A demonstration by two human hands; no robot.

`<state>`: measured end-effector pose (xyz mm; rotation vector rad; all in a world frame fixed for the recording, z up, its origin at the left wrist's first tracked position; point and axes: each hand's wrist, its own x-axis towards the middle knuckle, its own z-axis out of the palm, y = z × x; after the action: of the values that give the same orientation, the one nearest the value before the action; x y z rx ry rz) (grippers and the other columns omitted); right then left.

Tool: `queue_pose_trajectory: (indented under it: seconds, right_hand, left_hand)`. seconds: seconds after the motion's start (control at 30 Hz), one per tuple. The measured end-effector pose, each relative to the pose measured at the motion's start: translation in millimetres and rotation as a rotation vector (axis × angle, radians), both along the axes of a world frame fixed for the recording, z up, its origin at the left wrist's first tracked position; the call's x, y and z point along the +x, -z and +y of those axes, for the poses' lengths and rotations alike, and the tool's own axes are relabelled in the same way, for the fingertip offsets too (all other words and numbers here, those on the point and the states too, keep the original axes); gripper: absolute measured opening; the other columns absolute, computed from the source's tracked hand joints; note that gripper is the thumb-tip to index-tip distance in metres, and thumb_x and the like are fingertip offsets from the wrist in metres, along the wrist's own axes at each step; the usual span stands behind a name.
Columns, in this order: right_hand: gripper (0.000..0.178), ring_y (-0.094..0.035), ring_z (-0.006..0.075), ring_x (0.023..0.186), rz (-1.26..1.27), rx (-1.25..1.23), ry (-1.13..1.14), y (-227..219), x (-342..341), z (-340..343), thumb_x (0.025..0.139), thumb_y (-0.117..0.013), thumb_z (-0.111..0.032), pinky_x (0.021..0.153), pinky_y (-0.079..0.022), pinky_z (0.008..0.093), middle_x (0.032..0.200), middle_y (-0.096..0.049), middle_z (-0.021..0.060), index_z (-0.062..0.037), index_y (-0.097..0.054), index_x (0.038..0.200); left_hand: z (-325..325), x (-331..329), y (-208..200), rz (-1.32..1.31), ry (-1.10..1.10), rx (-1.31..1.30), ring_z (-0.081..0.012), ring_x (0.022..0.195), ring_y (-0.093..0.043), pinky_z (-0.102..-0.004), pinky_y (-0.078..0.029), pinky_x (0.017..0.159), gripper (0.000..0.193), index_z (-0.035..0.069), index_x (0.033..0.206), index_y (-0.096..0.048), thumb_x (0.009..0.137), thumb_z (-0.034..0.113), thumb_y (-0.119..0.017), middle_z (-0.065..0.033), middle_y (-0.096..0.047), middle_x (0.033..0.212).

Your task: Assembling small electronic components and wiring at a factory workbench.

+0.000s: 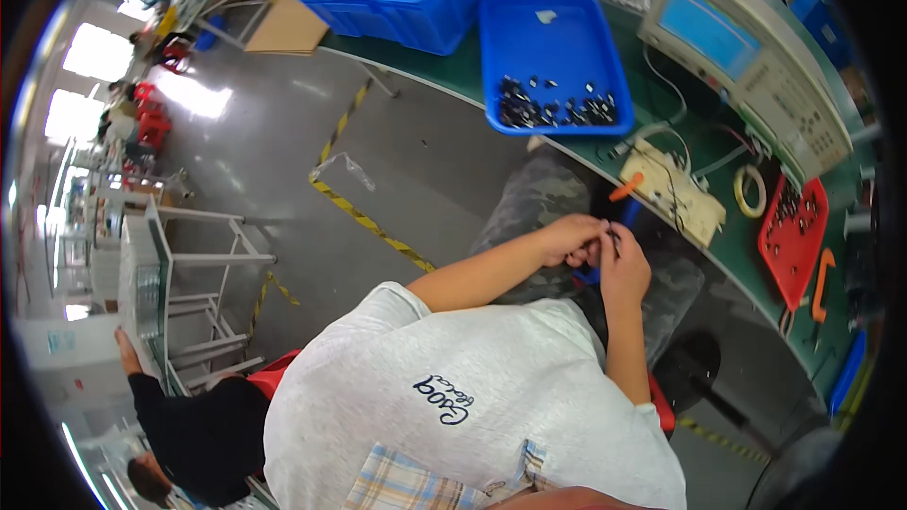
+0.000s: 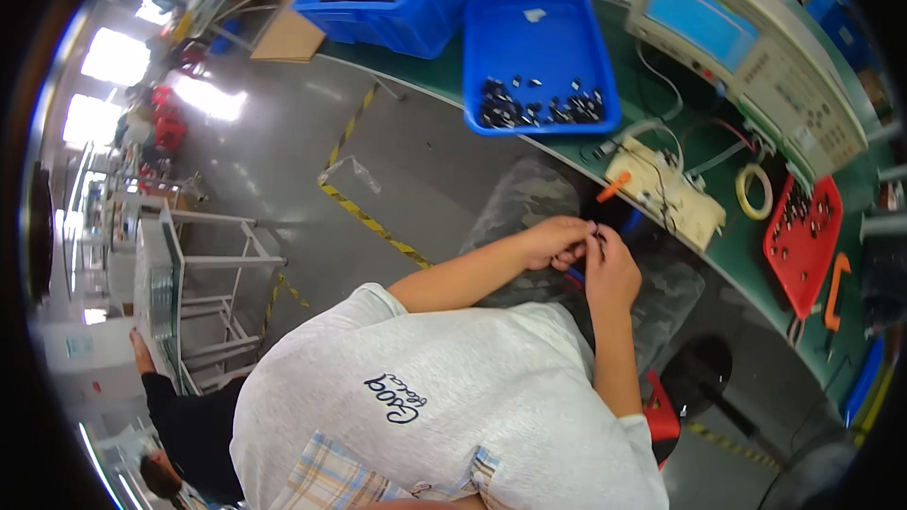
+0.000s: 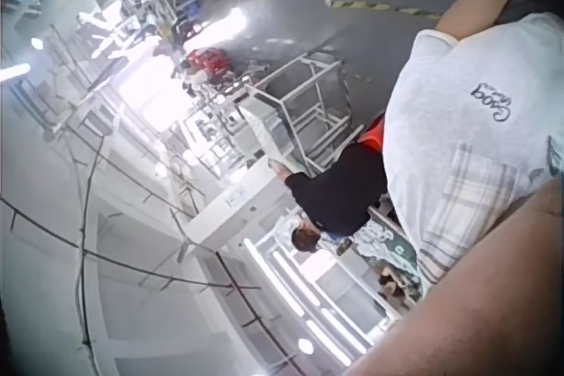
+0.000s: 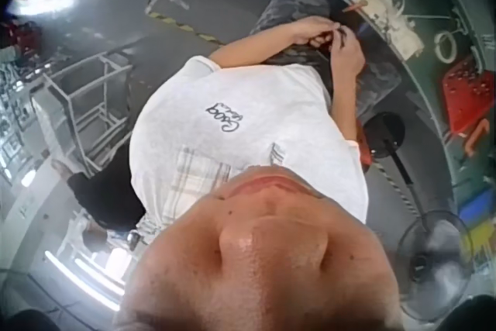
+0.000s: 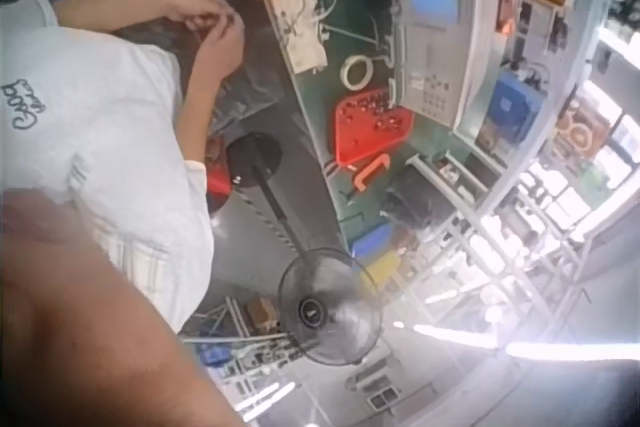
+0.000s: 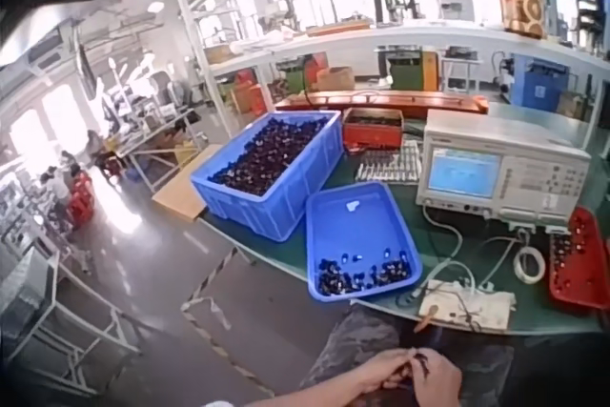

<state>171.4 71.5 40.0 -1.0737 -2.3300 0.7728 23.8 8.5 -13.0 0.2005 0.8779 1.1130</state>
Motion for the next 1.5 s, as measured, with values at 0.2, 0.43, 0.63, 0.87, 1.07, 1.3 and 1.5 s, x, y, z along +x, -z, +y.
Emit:
queue_pose_trajectory:
  seconds: [0.2,0.43,0.63,0.87,1.07,1.3,1.5]
  right_hand:
    - [0.023,-0.072,0.0345,0.091,0.135,-0.307,-0.086,3.2,-1.3,10.8,0.096,-0.066,-0.023,0.074,-0.055,0.0385,0.098,-0.073,0.0179,-0.0101,-0.070,0.115]
    - [0.043,-0.059,0.0132,0.081,0.356,-0.826,-0.074,11.5,17.0,12.9,0.099,-0.055,-0.011,0.079,-0.049,0.0276,0.086,-0.061,0.0040,-0.0032,-0.052,0.141]
    - [0.046,-0.059,0.0123,0.086,0.380,-0.865,-0.107,10.7,21.2,15.0,0.100,-0.052,-0.010,0.085,-0.047,0.0266,0.088,-0.062,0.0041,-0.0010,-0.048,0.145]
    - [0.043,-0.066,0.0201,0.087,0.007,-0.577,-0.221,-12.3,23.1,19.6,0.100,-0.054,-0.011,0.082,-0.052,0.0317,0.097,-0.070,0.0123,-0.0010,-0.053,0.141]
    - [0.032,-0.062,0.0130,0.078,0.321,-0.815,-0.087,18.9,13.7,24.3,0.103,-0.057,-0.021,0.074,-0.051,0.0270,0.088,-0.067,0.0037,-0.0016,-0.061,0.129]
    - [0.023,-0.036,0.0012,0.049,0.763,-1.041,0.221,-2.1,-17.6,40.1,0.106,-0.055,-0.028,0.040,-0.025,0.0199,0.070,-0.045,-0.0064,-0.0066,-0.061,0.112]
    - [0.022,-0.031,0.0037,0.046,0.929,-1.287,0.210,-8.1,-22.7,41.2,0.107,-0.051,-0.029,0.038,-0.025,0.0218,0.067,-0.040,-0.0052,-0.0080,-0.059,0.110]
  left_hand:
    - [-3.7,-13.8,2.8,0.008,-0.072,-0.017,-0.0059,0.049,-0.038,-0.0220,-0.028,0.042,0.022,0.013,0.096,-0.060,0.103,0.035,-0.060,0.0016,-0.053,0.074]
    - [0.8,-9.9,3.8,0.001,-0.003,0.071,-0.0043,0.055,-0.038,-0.0197,-0.032,0.047,0.021,0.010,0.097,-0.058,0.104,0.030,-0.060,0.0024,-0.053,0.077]
    - [0.4,-7.3,3.3,-0.016,-0.016,0.056,-0.0047,0.054,-0.040,-0.0202,-0.031,0.045,0.020,0.010,0.096,-0.057,0.102,0.028,-0.064,0.0021,-0.054,0.076]
    - [-2.5,-6.4,7.4,0.075,-0.029,0.047,-0.0042,0.050,-0.037,-0.0208,-0.029,0.043,0.020,0.010,0.094,-0.058,0.101,0.026,-0.065,0.0021,-0.054,0.075]
    - [0.2,0.1,3.2,0.215,-0.034,0.052,-0.0040,0.048,-0.036,-0.0216,-0.027,0.042,0.025,0.006,0.098,-0.062,0.103,0.030,-0.063,0.0021,-0.050,0.070]
    - [0.9,-1.3,-3.6,0.206,-0.033,0.037,-0.0050,0.048,-0.035,-0.0212,-0.027,0.042,0.035,0.003,0.110,-0.063,0.108,0.036,-0.052,0.0016,-0.049,0.071]
    - [-1.9,-1.9,-0.7,0.229,-0.033,0.014,-0.0052,0.047,-0.036,-0.0222,-0.026,0.040,0.027,0.006,0.099,-0.062,0.105,0.032,-0.057,0.0009,-0.050,0.070]
